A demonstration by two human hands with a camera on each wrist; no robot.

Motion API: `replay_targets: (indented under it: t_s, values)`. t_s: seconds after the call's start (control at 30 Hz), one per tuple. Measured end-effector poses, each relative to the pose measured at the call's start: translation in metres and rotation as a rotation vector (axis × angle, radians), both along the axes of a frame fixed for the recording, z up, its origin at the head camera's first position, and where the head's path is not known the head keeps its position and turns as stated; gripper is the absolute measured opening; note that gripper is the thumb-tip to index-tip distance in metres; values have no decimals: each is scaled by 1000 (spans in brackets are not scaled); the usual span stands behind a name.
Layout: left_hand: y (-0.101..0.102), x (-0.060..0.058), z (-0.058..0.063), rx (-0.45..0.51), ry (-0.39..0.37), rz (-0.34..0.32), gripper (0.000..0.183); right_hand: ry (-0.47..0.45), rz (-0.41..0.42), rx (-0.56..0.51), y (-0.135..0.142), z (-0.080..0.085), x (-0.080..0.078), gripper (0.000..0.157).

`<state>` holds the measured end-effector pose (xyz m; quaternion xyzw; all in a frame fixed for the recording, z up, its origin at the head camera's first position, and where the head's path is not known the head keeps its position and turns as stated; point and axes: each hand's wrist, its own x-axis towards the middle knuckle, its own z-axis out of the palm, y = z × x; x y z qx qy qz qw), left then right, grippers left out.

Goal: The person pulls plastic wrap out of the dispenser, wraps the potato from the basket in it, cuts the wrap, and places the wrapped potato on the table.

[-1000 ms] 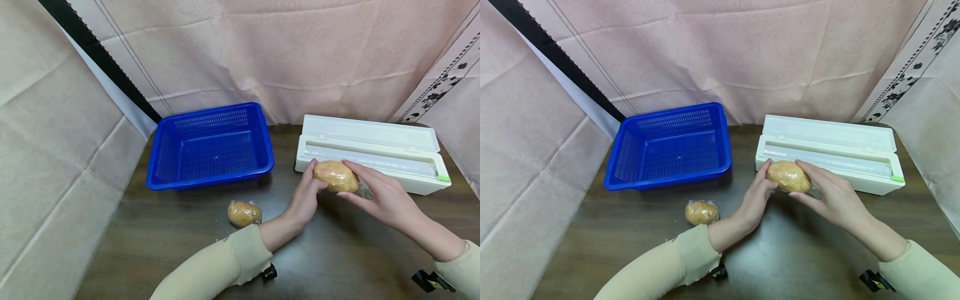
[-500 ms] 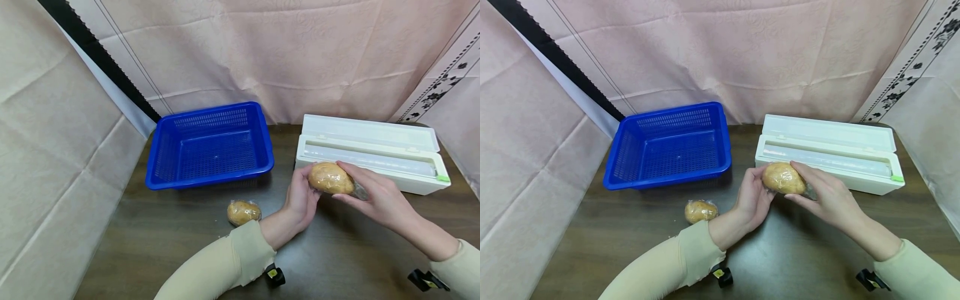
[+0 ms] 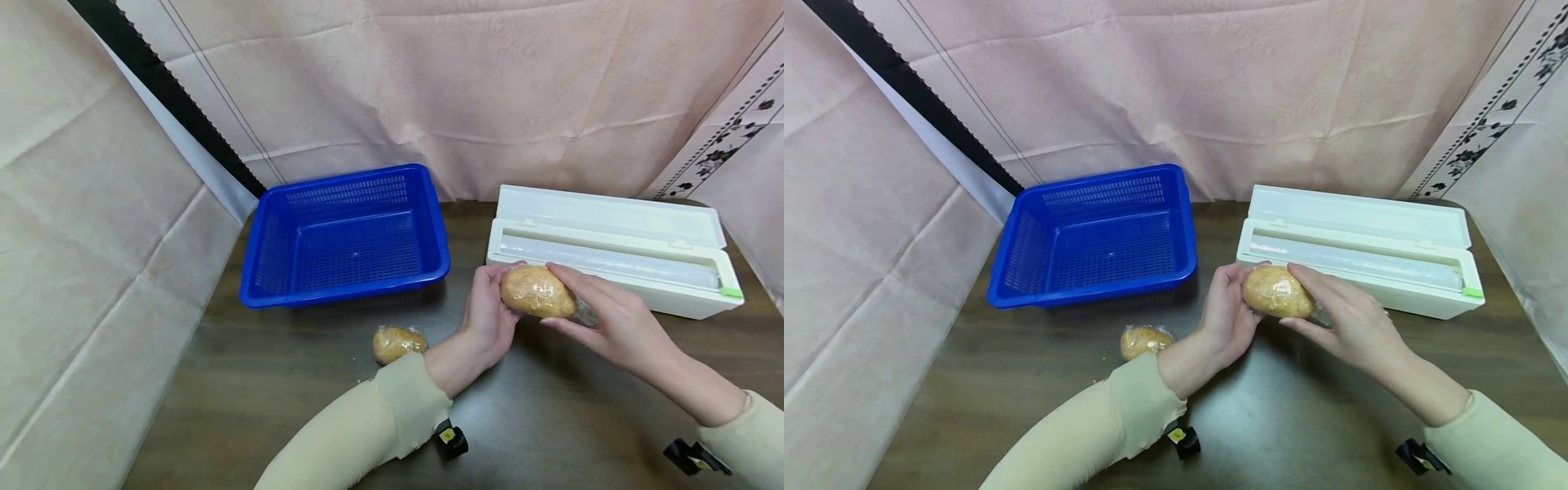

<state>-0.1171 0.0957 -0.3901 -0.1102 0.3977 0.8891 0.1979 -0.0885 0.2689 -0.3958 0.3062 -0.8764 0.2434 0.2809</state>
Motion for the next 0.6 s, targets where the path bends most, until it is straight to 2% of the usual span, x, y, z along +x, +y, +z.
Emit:
replay_targets:
  t_s: [0.13,0.23,0.3,0.37,0.47,0.6]
  values:
    - [6,1,3,-16,-59,115,38,18,16,8,-3,-1,0,73]
    - [7,1,3,-30,-69,126,36,22,22,10,-3,-2,0,73]
    - [5,1,2,-61,-56,87,36,22,25,8,-2,-3,0,73]
    - [2,1,0,-134,-28,28,38,15,27,7,-2,-4,0,74]
    - [-5,1,0,-354,64,-57,39,11,40,-3,0,-4,0,73]
    - [-19,0,5,-683,274,-185,47,-2,65,-13,1,-4,-1,72]
